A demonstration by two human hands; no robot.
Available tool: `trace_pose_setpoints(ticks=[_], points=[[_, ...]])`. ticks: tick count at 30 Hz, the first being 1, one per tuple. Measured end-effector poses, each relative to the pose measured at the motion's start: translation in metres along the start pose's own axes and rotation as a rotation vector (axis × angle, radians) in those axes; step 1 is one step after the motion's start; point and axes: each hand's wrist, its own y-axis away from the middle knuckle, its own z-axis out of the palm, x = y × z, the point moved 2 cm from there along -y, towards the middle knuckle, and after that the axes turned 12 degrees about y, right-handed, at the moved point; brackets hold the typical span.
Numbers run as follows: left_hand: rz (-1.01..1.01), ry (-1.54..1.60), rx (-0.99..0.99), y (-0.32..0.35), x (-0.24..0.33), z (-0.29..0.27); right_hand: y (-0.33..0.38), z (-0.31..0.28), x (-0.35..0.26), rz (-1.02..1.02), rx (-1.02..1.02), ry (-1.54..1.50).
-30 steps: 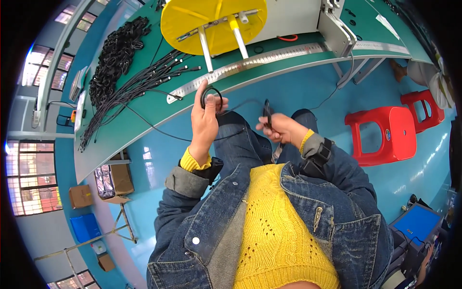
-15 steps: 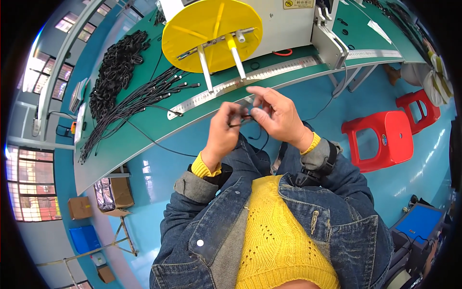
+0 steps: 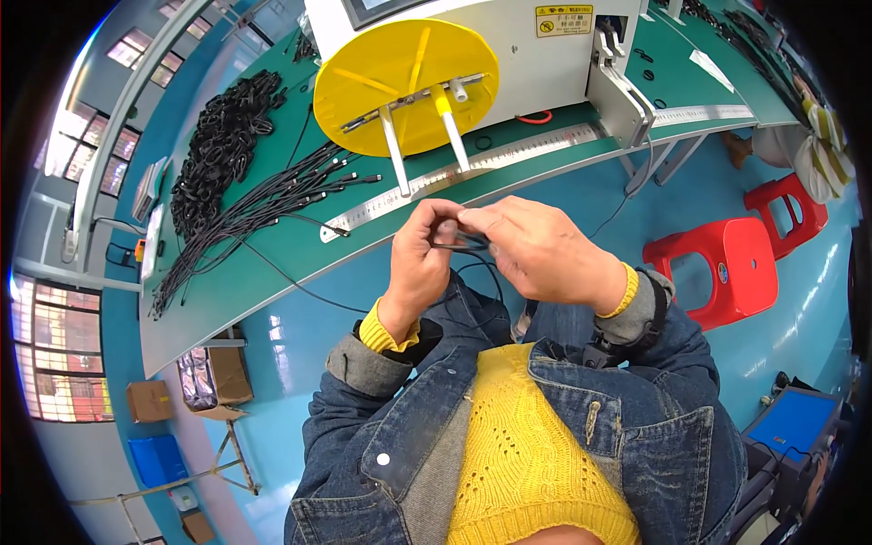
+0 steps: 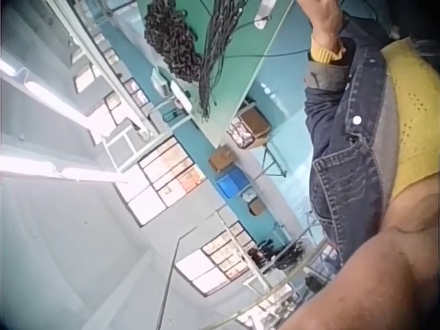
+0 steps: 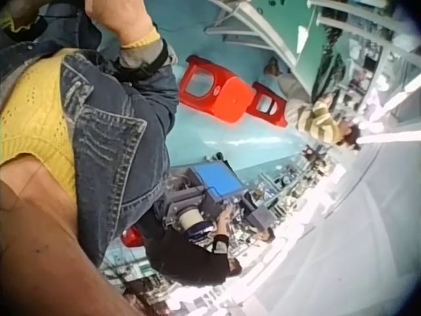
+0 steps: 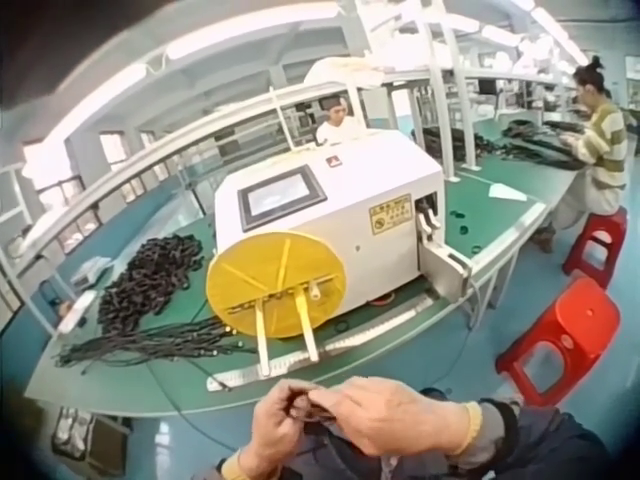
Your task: The person winds a cable around the spindles of a machine, removes the coiled cable, and secures it with a plastic tie by hand. This process is repeated for several more cables throughout the video.
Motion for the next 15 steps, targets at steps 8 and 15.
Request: trace_pose_setpoints(ticks=[8, 15], points=[[0.164, -0.302, 0.092, -0.006, -0.021, -0.002, 0.001, -0.045, 0.024, 0.298, 0.399, 0.048], [0.154, -0.827, -0.053, 0.012, -0.098, -0.027, 0.016, -0.085, 0.020, 0.087, 0.641, 0.424]])
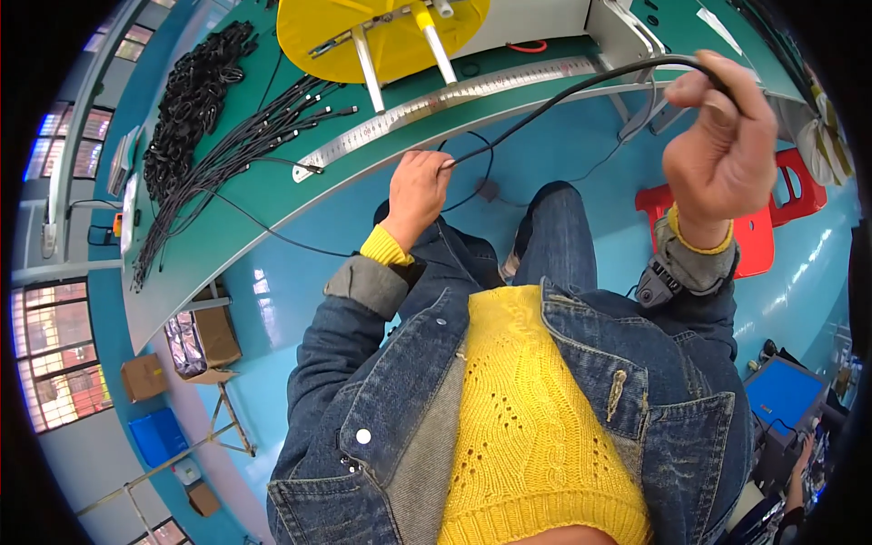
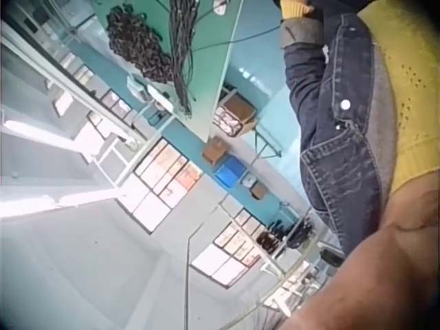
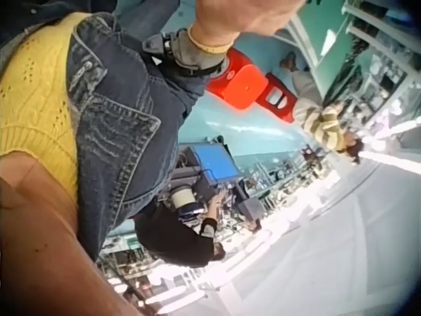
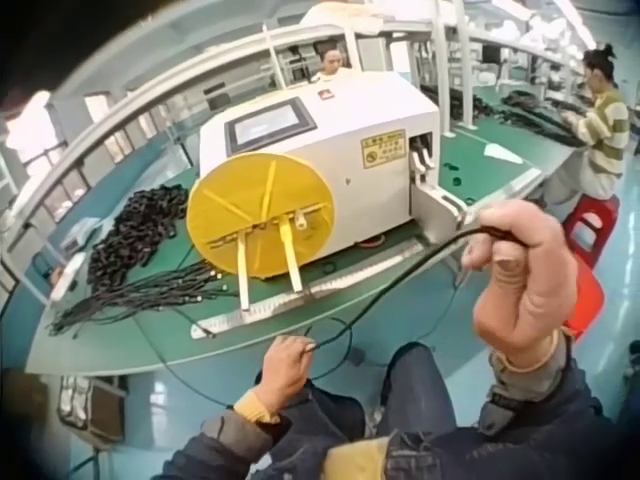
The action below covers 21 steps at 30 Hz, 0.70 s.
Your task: The person winds a cable around the spindles of a machine, removes the coiled cable, and secures it with a plastic tie by hand. This process is repeated for several more cables throughout the video.
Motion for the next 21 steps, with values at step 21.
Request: trace_pose_setpoints(ticks=[21], points=[[-0.090, 0.767, 0.114, -0.013, 0.105, -0.055, 0.011, 0.045, -0.038, -0.172, -0.327, -0.405]])
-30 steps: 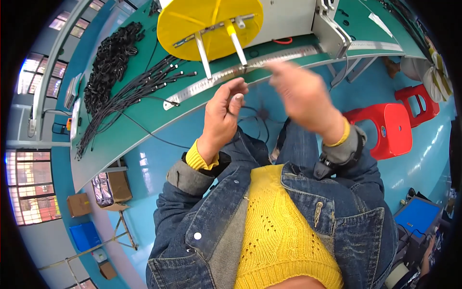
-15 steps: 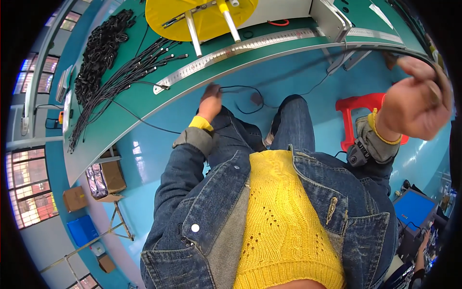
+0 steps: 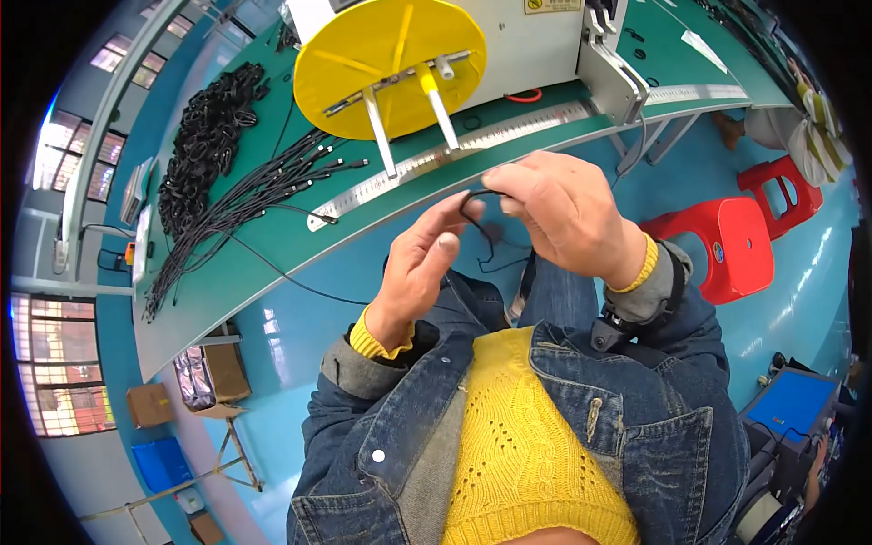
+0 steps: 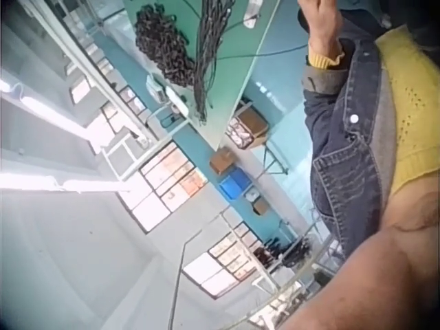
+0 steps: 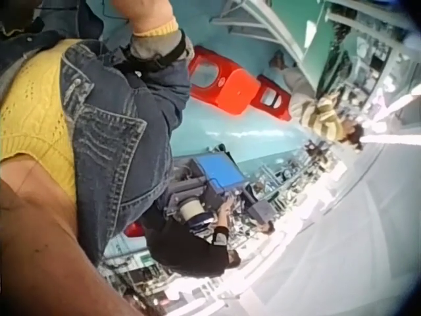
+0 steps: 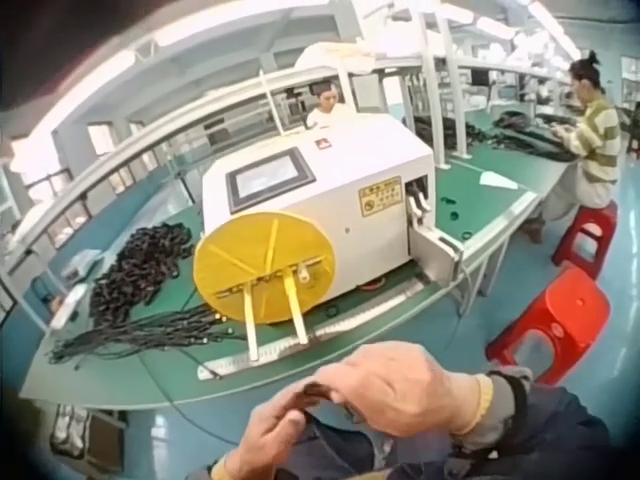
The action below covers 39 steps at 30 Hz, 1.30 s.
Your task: The person winds a cable around the spindles of a machine, removes the coiled cable, and secures it with a plastic tie by hand. This process is repeated for several more cables throughout the video.
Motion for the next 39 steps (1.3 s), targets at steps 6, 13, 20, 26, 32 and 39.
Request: trace_pose_setpoints(ticks=[6, 13, 20, 26, 32, 39], points=[[-0.007, 0.277, 0.218, -0.038, 0.042, -0.015, -0.025, 0.018, 0.033, -0.042, 0.260, 0.253], [0.397, -0.416, 0.229, -0.095, 0.040, -0.045, -0.014, 0.071, 0.058, 0.290, 0.286, 0.250], [0.215, -0.116, 0.266, -0.111, 0.007, -0.064, -0.017, 0.108, 0.076, 0.455, 0.337, 0.280], [0.238, -0.118, 0.272, -0.117, 0.001, -0.065, -0.014, 0.115, 0.083, 0.588, 0.342, 0.231], [0.121, -0.001, 0.369, -0.103, 0.000, -0.067, 0.030, 0.105, 0.083, 0.648, 0.328, 0.143], [0.162, 0.205, 0.373, -0.103, -0.015, -0.070, 0.127, 0.065, 0.065, 0.903, -0.082, 0.091]])
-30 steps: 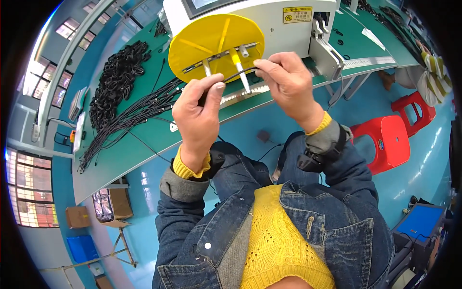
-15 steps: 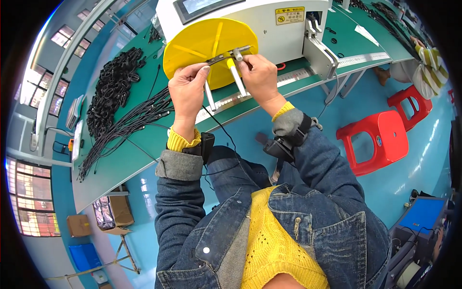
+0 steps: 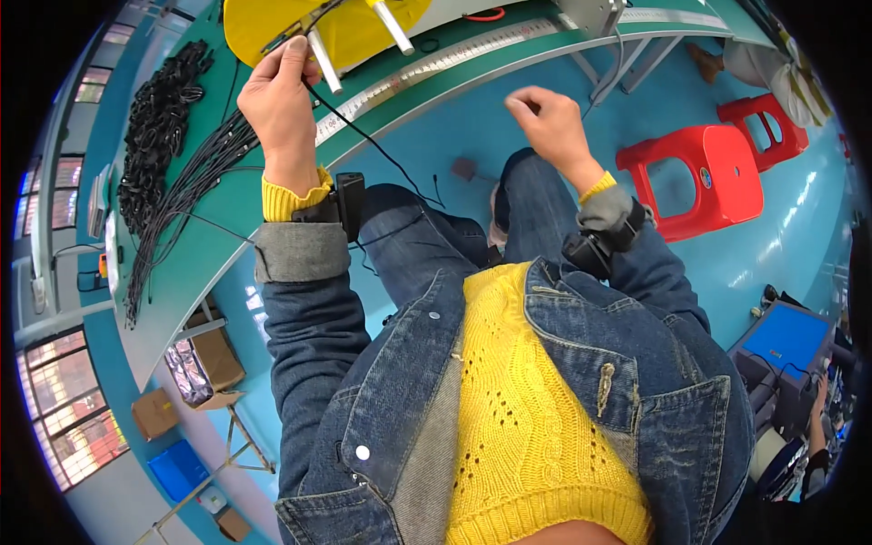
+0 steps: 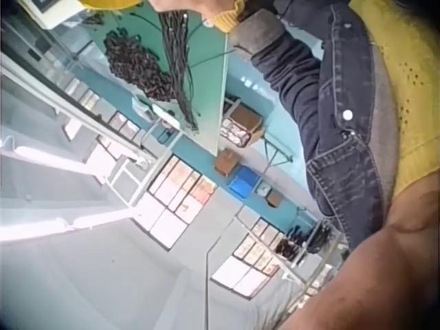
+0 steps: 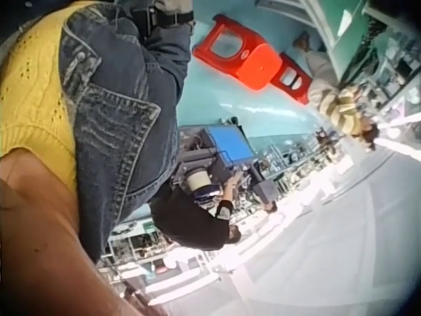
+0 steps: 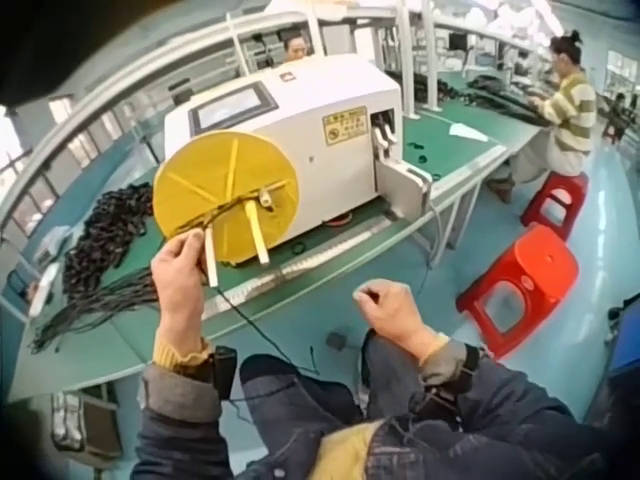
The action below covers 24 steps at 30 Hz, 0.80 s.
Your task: The person winds a cable around the spindles of a machine, removes the coiled cable, and secures it with a plastic tie by hand. This process is repeated for several more cables throughout the video.
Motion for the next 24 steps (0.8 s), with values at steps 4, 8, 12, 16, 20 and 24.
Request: trace_pose_setpoints(ticks=[4, 8, 12, 16, 20, 24], points=[[-0.003, 0.039, 0.007, 0.002, -0.001, -0.002, 0.026, -0.010, 0.027, 0.195, -0.101, 0.000], [-0.001, 0.044, 0.005, 0.005, 0.000, -0.003, 0.032, -0.008, 0.027, 0.243, -0.144, -0.110], [-0.001, -0.047, 0.028, 0.006, -0.002, -0.007, 0.031, -0.008, 0.020, 0.198, -0.162, -0.142], [0.053, 0.014, 0.061, 0.014, -0.004, -0.012, 0.031, -0.013, 0.018, 0.241, -0.190, -0.133], [0.135, -0.128, 0.074, 0.030, 0.004, -0.008, 0.034, -0.017, 0.020, 0.263, -0.156, -0.189], [0.139, -0.110, 0.040, 0.039, 0.008, -0.004, 0.034, -0.018, 0.015, 0.279, -0.187, -0.168]])
